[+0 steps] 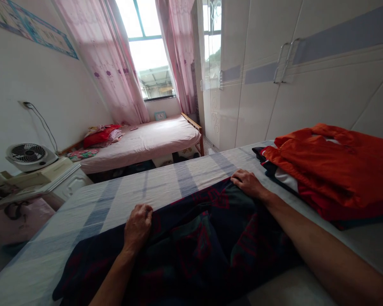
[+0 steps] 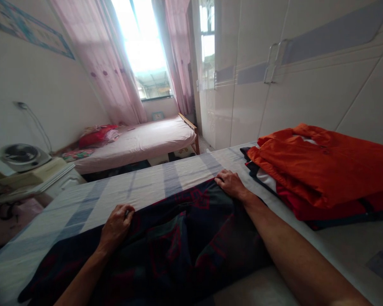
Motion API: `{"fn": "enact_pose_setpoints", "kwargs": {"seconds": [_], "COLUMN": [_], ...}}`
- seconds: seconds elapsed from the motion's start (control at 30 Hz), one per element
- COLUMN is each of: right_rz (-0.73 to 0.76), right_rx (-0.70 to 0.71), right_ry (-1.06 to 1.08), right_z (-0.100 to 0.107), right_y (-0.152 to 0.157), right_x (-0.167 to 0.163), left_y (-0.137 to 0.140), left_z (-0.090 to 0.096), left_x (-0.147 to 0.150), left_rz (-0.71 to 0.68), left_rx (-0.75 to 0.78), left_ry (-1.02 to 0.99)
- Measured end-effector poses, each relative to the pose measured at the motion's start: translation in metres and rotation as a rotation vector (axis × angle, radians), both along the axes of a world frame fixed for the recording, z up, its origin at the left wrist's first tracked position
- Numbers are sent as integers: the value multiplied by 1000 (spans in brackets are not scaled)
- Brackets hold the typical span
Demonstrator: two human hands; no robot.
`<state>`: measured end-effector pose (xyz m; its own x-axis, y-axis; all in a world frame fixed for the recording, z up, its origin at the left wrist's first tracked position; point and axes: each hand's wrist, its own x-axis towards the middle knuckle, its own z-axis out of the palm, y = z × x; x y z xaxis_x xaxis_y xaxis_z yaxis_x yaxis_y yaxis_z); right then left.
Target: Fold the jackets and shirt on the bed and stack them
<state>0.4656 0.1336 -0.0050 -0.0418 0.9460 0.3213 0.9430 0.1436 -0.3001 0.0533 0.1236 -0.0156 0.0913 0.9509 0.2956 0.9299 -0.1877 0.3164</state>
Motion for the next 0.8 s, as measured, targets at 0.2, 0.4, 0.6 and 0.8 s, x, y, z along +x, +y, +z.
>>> {"fn": "enact_pose_setpoints", "kwargs": {"seconds": [0.2,0.4,0.6,0.8], "right_rz": [-46,-53,-62,-65], "right_rx": [-33,-26,-28,-26], "right_ry": [57,67,68,82], "right_z": [-13,-12,-9,-7], "right_y": [12,7,6,5], "right_x": [7,5,4,3], "left_y": [-5,-61,-103,-116], "left_z": [7,53,75,111], "left_x": [4,53,100,95], "left_rz": [-28,-637,-993,-959], "left_rx": [59,-26,-165,-248], "left_ry": [-21,-62,202,200]}}
